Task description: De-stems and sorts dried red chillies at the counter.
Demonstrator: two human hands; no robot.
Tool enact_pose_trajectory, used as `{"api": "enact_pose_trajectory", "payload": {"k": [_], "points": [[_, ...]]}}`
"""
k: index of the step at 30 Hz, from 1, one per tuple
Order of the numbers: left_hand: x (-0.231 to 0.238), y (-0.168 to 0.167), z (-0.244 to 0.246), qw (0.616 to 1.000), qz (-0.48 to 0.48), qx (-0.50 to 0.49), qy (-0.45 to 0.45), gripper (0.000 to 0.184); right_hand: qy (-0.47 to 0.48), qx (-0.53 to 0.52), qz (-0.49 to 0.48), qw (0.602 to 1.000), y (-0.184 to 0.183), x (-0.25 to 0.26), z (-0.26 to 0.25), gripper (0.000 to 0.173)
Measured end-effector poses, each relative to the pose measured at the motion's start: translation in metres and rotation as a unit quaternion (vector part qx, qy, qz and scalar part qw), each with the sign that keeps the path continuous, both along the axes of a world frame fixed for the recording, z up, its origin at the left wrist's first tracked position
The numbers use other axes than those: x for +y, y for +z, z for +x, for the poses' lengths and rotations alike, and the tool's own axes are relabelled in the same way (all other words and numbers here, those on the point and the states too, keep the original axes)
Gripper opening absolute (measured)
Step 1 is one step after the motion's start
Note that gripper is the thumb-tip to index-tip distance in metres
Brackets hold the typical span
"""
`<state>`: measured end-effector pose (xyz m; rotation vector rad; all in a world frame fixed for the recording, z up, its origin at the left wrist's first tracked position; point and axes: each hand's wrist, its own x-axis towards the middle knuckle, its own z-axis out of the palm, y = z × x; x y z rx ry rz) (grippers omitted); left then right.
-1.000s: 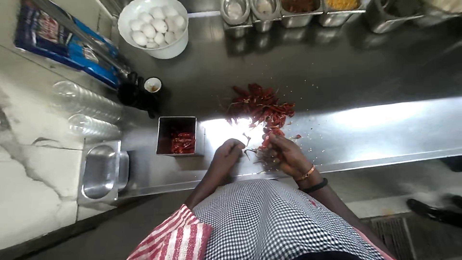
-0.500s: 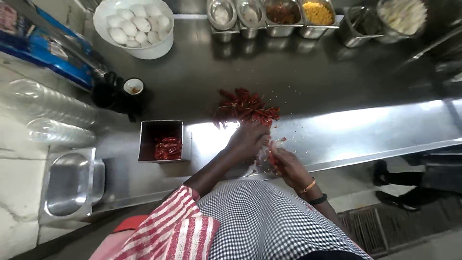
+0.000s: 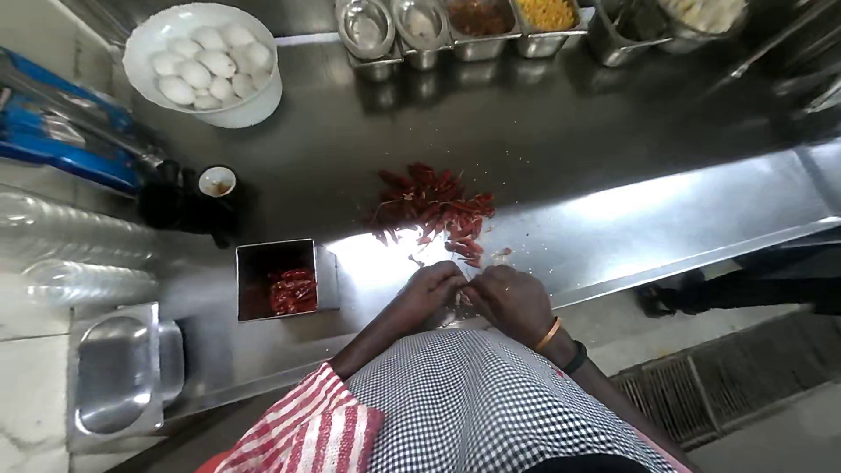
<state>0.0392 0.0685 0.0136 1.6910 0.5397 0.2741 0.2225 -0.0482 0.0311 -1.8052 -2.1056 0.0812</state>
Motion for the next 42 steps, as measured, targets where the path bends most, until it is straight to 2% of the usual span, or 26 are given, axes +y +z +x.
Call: {"api": "enact_pose_trajectory", "payload": {"k": [3, 5, 6, 7, 9, 11, 13, 16, 19, 21, 23, 26, 29, 34, 39, 42], "points": [[-0.006, -0.007, 0.005, 0.976, -0.178, -0.036, 0.118, 0.022, -0.050, 0.027, 0.041, 0.998, -0.006, 0.008, -0.005, 0.025], [-0.006, -0.011, 0.005, 0.956, -0.237, -0.053, 0.162, 0.020, -0.100, 0.151, 0.025, 0.983, -0.008, 0.012, -0.006, 0.023], [-0.005, -0.010, 0.004, 0.954, -0.237, -0.055, 0.173, 0.020, -0.133, 0.261, -0.010, 0.956, -0.009, 0.013, -0.005, 0.023], [-0.004, -0.008, 0.002, 0.959, -0.211, -0.048, 0.180, 0.020, -0.165, 0.382, -0.052, 0.908, -0.009, 0.015, -0.003, 0.022], [-0.003, -0.001, -0.001, 0.973, -0.122, -0.038, 0.194, 0.022, -0.213, 0.588, -0.118, 0.771, -0.007, 0.018, -0.002, 0.024], [-0.001, 0.003, -0.002, 0.974, -0.067, -0.066, 0.205, 0.022, -0.244, 0.698, -0.175, 0.650, -0.005, 0.016, -0.002, 0.028], [0.000, 0.008, 0.002, 0.974, -0.037, -0.102, 0.197, 0.021, -0.248, 0.737, -0.222, 0.589, -0.004, 0.012, -0.002, 0.028], [0.004, 0.010, 0.010, 0.979, -0.010, -0.119, 0.165, 0.022, -0.241, 0.790, -0.226, 0.516, -0.010, 0.014, 0.001, 0.029], [0.005, 0.012, 0.018, 0.982, 0.027, -0.103, 0.157, 0.022, -0.226, 0.822, -0.221, 0.474, -0.018, 0.017, 0.007, 0.032], [0.001, 0.013, 0.023, 0.982, 0.118, -0.107, 0.104, 0.022, -0.211, 0.828, -0.241, 0.460, -0.020, 0.016, 0.009, 0.035], [-0.001, 0.010, 0.029, 0.966, 0.222, -0.119, 0.051, 0.025, -0.199, 0.846, -0.246, 0.429, -0.020, 0.017, 0.006, 0.037], [0.013, 0.008, 0.032, 0.957, 0.265, -0.071, 0.094, 0.030, -0.156, 0.879, -0.250, 0.375, -0.021, 0.018, 0.007, 0.042], [0.036, 0.004, 0.032, 0.937, 0.332, 0.026, 0.106, 0.027, -0.152, 0.882, -0.248, 0.370, -0.024, 0.015, 0.012, 0.045], [0.042, -0.014, 0.047, 0.886, 0.441, 0.142, 0.002, 0.025, -0.152, 0.872, -0.231, 0.404, -0.024, 0.010, 0.016, 0.047], [0.033, -0.021, 0.048, 0.869, 0.462, 0.177, 0.020, 0.020, -0.214, 0.835, -0.204, 0.464, -0.021, 0.002, 0.018, 0.018], [0.033, -0.021, 0.044, 0.869, 0.455, 0.193, 0.024, 0.022, -0.236, 0.812, -0.208, 0.492, -0.014, -0.003, 0.017, 0.014]]}}
